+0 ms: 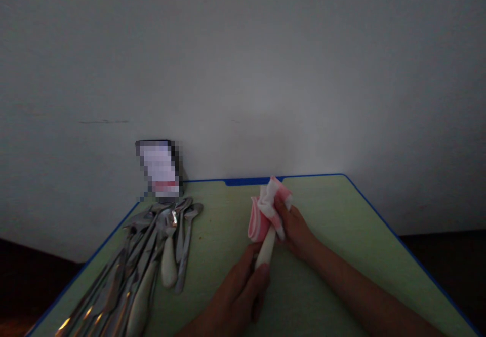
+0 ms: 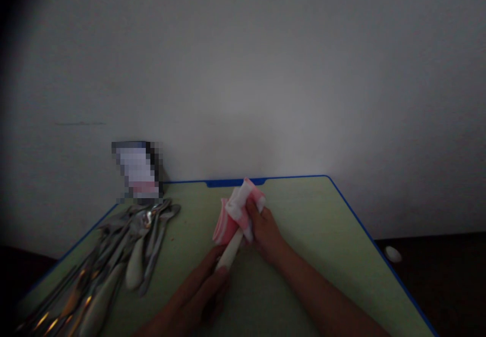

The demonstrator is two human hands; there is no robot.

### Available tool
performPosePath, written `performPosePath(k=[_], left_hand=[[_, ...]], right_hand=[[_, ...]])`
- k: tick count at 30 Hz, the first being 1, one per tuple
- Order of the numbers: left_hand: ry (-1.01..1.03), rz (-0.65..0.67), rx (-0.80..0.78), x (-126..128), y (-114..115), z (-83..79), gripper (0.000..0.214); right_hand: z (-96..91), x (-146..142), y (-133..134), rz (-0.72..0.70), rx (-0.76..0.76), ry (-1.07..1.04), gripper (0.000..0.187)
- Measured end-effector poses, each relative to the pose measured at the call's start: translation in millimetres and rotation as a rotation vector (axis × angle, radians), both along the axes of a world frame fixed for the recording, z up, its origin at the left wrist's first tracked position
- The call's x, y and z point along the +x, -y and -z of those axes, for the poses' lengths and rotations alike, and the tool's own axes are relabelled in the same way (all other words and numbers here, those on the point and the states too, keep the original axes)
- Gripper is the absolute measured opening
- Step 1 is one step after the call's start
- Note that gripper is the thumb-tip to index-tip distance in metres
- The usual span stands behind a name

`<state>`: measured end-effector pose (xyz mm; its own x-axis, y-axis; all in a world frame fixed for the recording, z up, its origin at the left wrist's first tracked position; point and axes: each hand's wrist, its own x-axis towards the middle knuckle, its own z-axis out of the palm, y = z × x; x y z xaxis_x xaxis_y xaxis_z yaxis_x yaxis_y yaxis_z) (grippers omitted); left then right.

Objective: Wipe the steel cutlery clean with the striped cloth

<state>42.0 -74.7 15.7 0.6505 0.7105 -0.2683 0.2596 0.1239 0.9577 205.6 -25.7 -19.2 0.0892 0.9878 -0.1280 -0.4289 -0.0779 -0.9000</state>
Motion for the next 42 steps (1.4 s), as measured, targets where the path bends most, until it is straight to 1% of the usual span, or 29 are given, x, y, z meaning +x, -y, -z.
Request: performPosePath(k=[3, 7, 10, 13, 17, 23, 28, 32, 35, 39, 42], left_hand=[[0.065, -0.004, -0.004, -1, 2, 6.2, 0.044], [0.094, 0.014, 0.032, 1, 1, 15.0, 0.04], [0.098, 0.003, 0.057, 1, 1, 18.9, 0.034], [0.05, 0.036, 0.1, 0, 1, 17.5, 0.03], [0.0, 0.109, 0.128, -1, 1, 10.3, 0.029], [0.003, 0.16, 0.111, -1, 0, 4.4, 0.027], [-0.003, 0.169, 0.076, -1, 0, 1.7, 0.028], [-0.038, 0.145, 0.059, 0, 0, 0.3, 0.028], [-0.039, 0.143, 0.074, -1, 0, 1.0, 0.029], [-0.047, 0.169, 0.111, -2, 1, 1.2, 0.029], [-0.006, 0.134, 0.143, -2, 1, 1.6, 0.028]], right_hand=[[-4.5, 1, 0, 0.059, -0.015, -0.122, 0.034], [-6.1, 6, -1, -0.094, -0.013, -0.202, 0.031], [-5.5, 11, -2, -0.179, -0.018, -0.236, 0.03], [-4.5, 13, -3, -0.218, -0.028, -0.231, 0.031], [-5.0, 12, -2, -0.244, -0.042, -0.205, 0.028], [-9.3, 10, -1, -0.249, -0.041, -0.201, 0.026], [-8.5, 10, -2, -0.238, -0.059, -0.211, 0.024], [-9.1, 8, -3, -0.199, -0.072, -0.272, 0.03], [-10.1, 7, -4, -0.196, -0.059, -0.314, 0.035], [-8.3, 8, -3, -0.205, -0.058, -0.28, 0.03], [-7.0, 9, -2, -0.196, -0.078, -0.209, 0.025]])
